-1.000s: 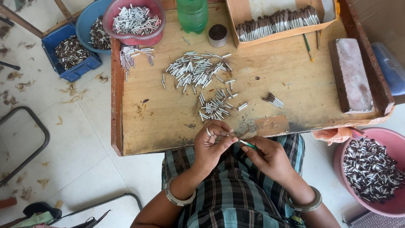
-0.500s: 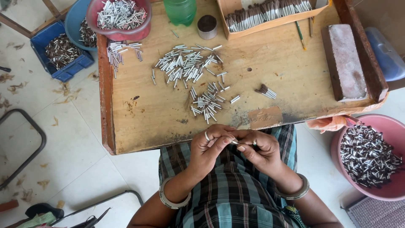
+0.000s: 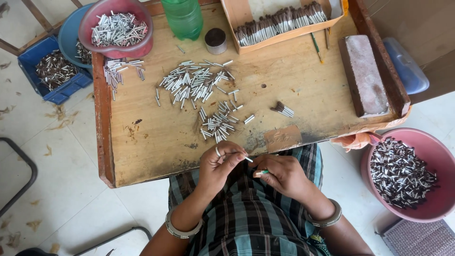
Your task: The person sits at a workbench assembling small brushes by hand. They pick a white plastic handle, insert and press a dark bristle tuft into it, and place the finished brush into a cardboard box, repeating this cycle one brush at a time. Near the end another person briefly hands over components at the table.
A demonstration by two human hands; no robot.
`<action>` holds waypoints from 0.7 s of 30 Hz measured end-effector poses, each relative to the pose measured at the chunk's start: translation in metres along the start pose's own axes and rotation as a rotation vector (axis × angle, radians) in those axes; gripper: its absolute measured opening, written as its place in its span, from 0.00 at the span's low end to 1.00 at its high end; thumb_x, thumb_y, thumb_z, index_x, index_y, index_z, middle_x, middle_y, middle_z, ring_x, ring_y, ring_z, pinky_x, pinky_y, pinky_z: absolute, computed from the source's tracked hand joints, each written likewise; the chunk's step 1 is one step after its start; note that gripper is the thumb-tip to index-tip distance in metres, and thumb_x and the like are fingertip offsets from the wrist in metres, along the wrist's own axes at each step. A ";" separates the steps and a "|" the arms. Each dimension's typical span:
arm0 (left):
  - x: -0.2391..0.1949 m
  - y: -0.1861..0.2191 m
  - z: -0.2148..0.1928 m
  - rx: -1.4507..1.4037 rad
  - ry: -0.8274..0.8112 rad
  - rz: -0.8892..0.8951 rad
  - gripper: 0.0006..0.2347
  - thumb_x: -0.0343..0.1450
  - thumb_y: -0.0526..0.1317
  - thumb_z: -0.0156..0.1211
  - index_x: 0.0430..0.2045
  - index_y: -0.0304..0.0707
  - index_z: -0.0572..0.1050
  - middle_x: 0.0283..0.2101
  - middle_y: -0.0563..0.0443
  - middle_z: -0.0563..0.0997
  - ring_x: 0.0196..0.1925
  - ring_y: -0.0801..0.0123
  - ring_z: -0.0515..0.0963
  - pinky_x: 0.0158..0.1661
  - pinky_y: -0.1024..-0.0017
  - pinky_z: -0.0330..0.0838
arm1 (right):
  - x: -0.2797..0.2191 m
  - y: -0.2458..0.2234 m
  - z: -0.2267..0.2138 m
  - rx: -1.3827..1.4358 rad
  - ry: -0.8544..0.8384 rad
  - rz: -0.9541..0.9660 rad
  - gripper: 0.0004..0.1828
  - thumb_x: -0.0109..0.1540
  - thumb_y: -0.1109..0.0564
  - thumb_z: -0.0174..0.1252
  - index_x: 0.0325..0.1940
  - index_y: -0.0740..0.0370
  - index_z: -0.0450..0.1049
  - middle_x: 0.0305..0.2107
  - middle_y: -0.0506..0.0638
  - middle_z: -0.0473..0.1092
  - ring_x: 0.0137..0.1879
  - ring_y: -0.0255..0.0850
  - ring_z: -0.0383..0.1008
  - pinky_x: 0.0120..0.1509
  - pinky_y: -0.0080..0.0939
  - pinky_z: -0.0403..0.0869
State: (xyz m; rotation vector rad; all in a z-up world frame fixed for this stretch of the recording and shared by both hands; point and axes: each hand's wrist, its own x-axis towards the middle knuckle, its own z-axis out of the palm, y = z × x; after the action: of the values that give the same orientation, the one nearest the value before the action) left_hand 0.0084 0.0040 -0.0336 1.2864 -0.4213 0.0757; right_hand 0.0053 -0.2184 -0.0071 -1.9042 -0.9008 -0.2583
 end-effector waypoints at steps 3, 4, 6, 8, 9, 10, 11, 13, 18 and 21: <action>0.011 -0.006 0.006 0.056 -0.039 -0.061 0.04 0.74 0.32 0.66 0.40 0.35 0.81 0.41 0.50 0.83 0.42 0.72 0.83 0.43 0.73 0.81 | 0.006 -0.004 -0.004 0.002 -0.092 0.181 0.07 0.62 0.57 0.65 0.37 0.63 0.77 0.38 0.53 0.79 0.41 0.45 0.83 0.44 0.41 0.80; 0.019 -0.006 0.011 0.178 -0.078 -0.070 0.06 0.73 0.34 0.66 0.41 0.35 0.81 0.41 0.51 0.83 0.40 0.72 0.83 0.40 0.73 0.81 | 0.005 -0.004 -0.005 0.023 -0.017 0.221 0.06 0.63 0.59 0.64 0.40 0.64 0.77 0.39 0.53 0.79 0.42 0.46 0.83 0.45 0.41 0.80; 0.041 -0.005 0.014 0.294 -0.123 -0.070 0.08 0.72 0.36 0.67 0.42 0.36 0.81 0.40 0.51 0.83 0.37 0.73 0.83 0.36 0.74 0.82 | 0.009 -0.001 -0.013 0.033 0.065 0.261 0.06 0.63 0.61 0.63 0.43 0.66 0.77 0.40 0.54 0.78 0.43 0.47 0.83 0.46 0.42 0.80; 0.069 -0.004 0.011 0.743 -0.121 -0.066 0.11 0.71 0.39 0.66 0.44 0.34 0.81 0.38 0.49 0.82 0.31 0.70 0.80 0.30 0.73 0.79 | 0.018 0.001 -0.025 -0.344 0.186 0.238 0.10 0.61 0.60 0.63 0.46 0.64 0.77 0.44 0.54 0.76 0.45 0.50 0.81 0.45 0.42 0.79; 0.075 -0.008 0.010 0.741 -0.119 -0.051 0.11 0.71 0.39 0.66 0.44 0.34 0.81 0.38 0.49 0.82 0.31 0.70 0.80 0.30 0.73 0.79 | 0.020 0.009 -0.030 -0.353 0.189 0.227 0.10 0.61 0.60 0.63 0.46 0.64 0.77 0.44 0.54 0.76 0.45 0.50 0.81 0.45 0.42 0.79; 0.081 -0.010 0.008 0.941 -0.128 -0.017 0.10 0.72 0.39 0.65 0.43 0.33 0.81 0.38 0.47 0.81 0.29 0.68 0.79 0.29 0.72 0.78 | 0.022 0.016 -0.034 -0.534 0.186 0.323 0.10 0.61 0.59 0.63 0.45 0.63 0.79 0.43 0.53 0.76 0.39 0.51 0.80 0.41 0.45 0.78; 0.090 -0.011 0.003 1.149 -0.122 0.022 0.09 0.73 0.38 0.64 0.41 0.32 0.81 0.37 0.45 0.81 0.28 0.65 0.78 0.28 0.72 0.78 | 0.030 0.025 -0.039 -0.711 0.186 0.404 0.10 0.60 0.58 0.63 0.45 0.61 0.80 0.42 0.52 0.76 0.34 0.52 0.78 0.37 0.47 0.76; 0.094 -0.014 0.000 1.167 -0.119 0.037 0.07 0.73 0.38 0.64 0.37 0.33 0.81 0.36 0.44 0.80 0.29 0.65 0.78 0.30 0.71 0.78 | 0.037 0.036 -0.040 -0.767 0.220 0.349 0.10 0.61 0.55 0.63 0.45 0.60 0.80 0.40 0.52 0.75 0.33 0.52 0.78 0.36 0.49 0.76; 0.097 -0.003 -0.003 1.174 -0.147 0.020 0.06 0.71 0.37 0.63 0.28 0.31 0.80 0.33 0.44 0.79 0.32 0.64 0.77 0.34 0.69 0.76 | 0.046 0.055 -0.033 -0.891 0.281 0.350 0.09 0.62 0.50 0.63 0.41 0.55 0.78 0.37 0.50 0.73 0.33 0.52 0.78 0.36 0.50 0.76; 0.088 -0.022 -0.003 1.217 -0.183 0.073 0.08 0.74 0.35 0.61 0.27 0.27 0.76 0.35 0.41 0.77 0.31 0.64 0.76 0.30 0.73 0.77 | 0.048 0.041 -0.028 -0.887 0.294 0.373 0.10 0.62 0.50 0.64 0.44 0.56 0.78 0.37 0.52 0.74 0.33 0.54 0.77 0.35 0.50 0.75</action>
State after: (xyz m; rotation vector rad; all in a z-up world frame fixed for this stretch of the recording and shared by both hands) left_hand 0.0963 -0.0150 -0.0237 2.4868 -0.6078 0.3098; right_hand 0.0725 -0.2296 0.0047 -2.6909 -0.2017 -0.7788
